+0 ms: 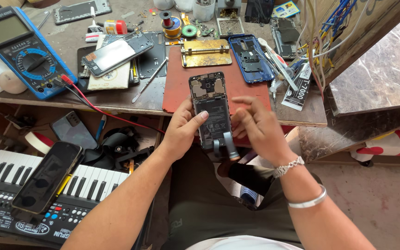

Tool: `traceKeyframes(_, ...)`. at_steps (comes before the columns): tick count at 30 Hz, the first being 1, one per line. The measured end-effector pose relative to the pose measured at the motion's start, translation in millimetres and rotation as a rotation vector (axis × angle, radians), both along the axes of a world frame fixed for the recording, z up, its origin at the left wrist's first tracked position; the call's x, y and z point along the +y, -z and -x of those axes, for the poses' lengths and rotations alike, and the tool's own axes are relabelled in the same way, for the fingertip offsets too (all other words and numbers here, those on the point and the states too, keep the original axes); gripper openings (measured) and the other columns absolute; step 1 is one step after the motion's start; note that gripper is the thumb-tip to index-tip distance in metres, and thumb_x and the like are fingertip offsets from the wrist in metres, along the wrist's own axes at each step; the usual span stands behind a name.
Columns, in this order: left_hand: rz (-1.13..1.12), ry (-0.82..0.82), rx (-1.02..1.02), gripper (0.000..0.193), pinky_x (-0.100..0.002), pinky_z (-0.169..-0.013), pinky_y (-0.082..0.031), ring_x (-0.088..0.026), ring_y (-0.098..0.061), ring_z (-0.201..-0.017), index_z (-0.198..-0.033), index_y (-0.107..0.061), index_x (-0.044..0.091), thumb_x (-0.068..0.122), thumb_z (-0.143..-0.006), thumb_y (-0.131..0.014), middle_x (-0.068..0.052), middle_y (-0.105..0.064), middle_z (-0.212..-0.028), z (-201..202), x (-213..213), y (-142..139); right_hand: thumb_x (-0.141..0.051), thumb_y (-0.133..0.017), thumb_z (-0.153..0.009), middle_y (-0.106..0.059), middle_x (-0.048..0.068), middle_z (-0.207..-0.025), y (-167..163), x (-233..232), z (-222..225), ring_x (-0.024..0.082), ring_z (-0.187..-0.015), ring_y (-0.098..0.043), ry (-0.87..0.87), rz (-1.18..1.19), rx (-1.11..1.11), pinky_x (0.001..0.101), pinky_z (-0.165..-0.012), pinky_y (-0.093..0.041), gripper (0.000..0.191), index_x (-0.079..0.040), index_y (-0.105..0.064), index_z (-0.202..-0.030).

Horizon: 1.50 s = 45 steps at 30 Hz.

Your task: The person disassembles a smartphone at a cluttered repair bench, lifting the back cover and disconnecting the battery flex cable, then uses tweezers to work on internal components and presses parts back into place. They reassemble the phone, set it on the bench, and the phone screen powers on showing a brand logo.

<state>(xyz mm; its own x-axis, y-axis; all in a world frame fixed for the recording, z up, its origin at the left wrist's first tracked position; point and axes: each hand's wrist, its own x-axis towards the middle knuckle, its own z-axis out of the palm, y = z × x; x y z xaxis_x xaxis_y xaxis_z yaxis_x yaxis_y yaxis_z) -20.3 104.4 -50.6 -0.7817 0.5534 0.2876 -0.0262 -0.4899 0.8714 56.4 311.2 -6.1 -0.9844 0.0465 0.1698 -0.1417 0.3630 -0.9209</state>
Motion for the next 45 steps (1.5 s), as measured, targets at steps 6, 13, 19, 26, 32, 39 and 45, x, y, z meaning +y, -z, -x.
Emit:
traceKeyframes(6,-0.052,-0.063,0.057,0.038,-0.031,-0.103,-0.052,-0.012,-0.063,-0.117,-0.143,-0.049,0.000,0.004,-0.105,-0.055,-0.007,-0.066,-0.128,-1,0,5,-0.022,-0.061,-0.106,-0.074,0.008,-0.098,-20,5,37,0.013,-0.087,-0.075,0.050,0.016,0.260,0.0261,-0.075,-0.064,0.031,-0.001,-0.055,-0.128)
traceKeyframes(13,-0.082,-0.071,0.012,0.036,-0.030,-0.102,-0.051,-0.012,-0.063,-0.115,-0.140,-0.049,-0.002,0.004,-0.104,-0.055,-0.009,-0.066,-0.127,4,2,9,-0.021,-0.067,-0.100,-0.069,0.004,-0.109,-16,5,86,0.011,-0.094,-0.068,-0.266,0.397,-0.180,0.0277,-0.076,-0.058,0.028,-0.003,-0.062,-0.121)
traceKeyframes(19,-0.023,-0.078,0.046,0.034,-0.029,-0.101,-0.051,-0.012,-0.063,-0.114,-0.138,-0.050,-0.003,0.005,-0.105,-0.055,-0.009,-0.066,-0.125,7,0,15,-0.016,-0.072,-0.096,-0.073,0.004,-0.108,-10,11,81,0.012,-0.097,-0.071,-0.341,0.407,-0.192,0.0301,-0.085,-0.061,0.026,-0.001,-0.064,-0.115)
traceKeyframes(26,0.014,-0.104,0.047,0.035,-0.030,-0.100,-0.051,-0.012,-0.062,-0.114,-0.137,-0.050,-0.002,0.008,-0.104,-0.056,-0.009,-0.066,-0.124,4,0,9,-0.007,-0.077,-0.090,-0.073,0.004,-0.110,-14,7,80,0.010,-0.099,-0.070,-0.323,0.337,-0.192,0.0276,-0.088,-0.059,0.031,-0.001,-0.065,-0.118)
traceKeyframes(32,0.020,-0.142,0.022,0.033,-0.028,-0.102,-0.049,-0.010,-0.060,-0.115,-0.136,-0.054,0.000,0.018,-0.109,-0.053,-0.006,-0.065,-0.126,-3,2,2,-0.003,-0.076,-0.090,-0.074,0.005,-0.109,-8,7,75,0.010,-0.097,-0.071,-0.332,0.302,-0.161,0.0258,-0.087,-0.060,0.031,0.000,-0.064,-0.119)
traceKeyframes(39,0.070,-0.204,0.054,0.030,-0.026,-0.101,-0.049,-0.008,-0.059,-0.113,-0.135,-0.056,0.001,0.019,-0.112,-0.049,-0.005,-0.065,-0.124,-4,6,0,-0.004,-0.077,-0.090,-0.073,0.006,-0.108,-3,9,75,0.010,-0.097,-0.070,-0.369,0.296,-0.139,0.0259,-0.087,-0.060,0.033,0.001,-0.063,-0.120)
traceKeyframes(45,0.057,-0.176,0.040,0.031,-0.028,-0.100,-0.050,-0.009,-0.061,-0.114,-0.137,-0.053,0.002,0.014,-0.108,-0.053,-0.005,-0.066,-0.125,-3,6,1,-0.005,-0.076,-0.090,-0.074,0.005,-0.109,-4,8,74,0.010,-0.097,-0.071,-0.349,0.291,-0.138,0.0259,-0.086,-0.061,0.034,0.001,-0.063,-0.121)
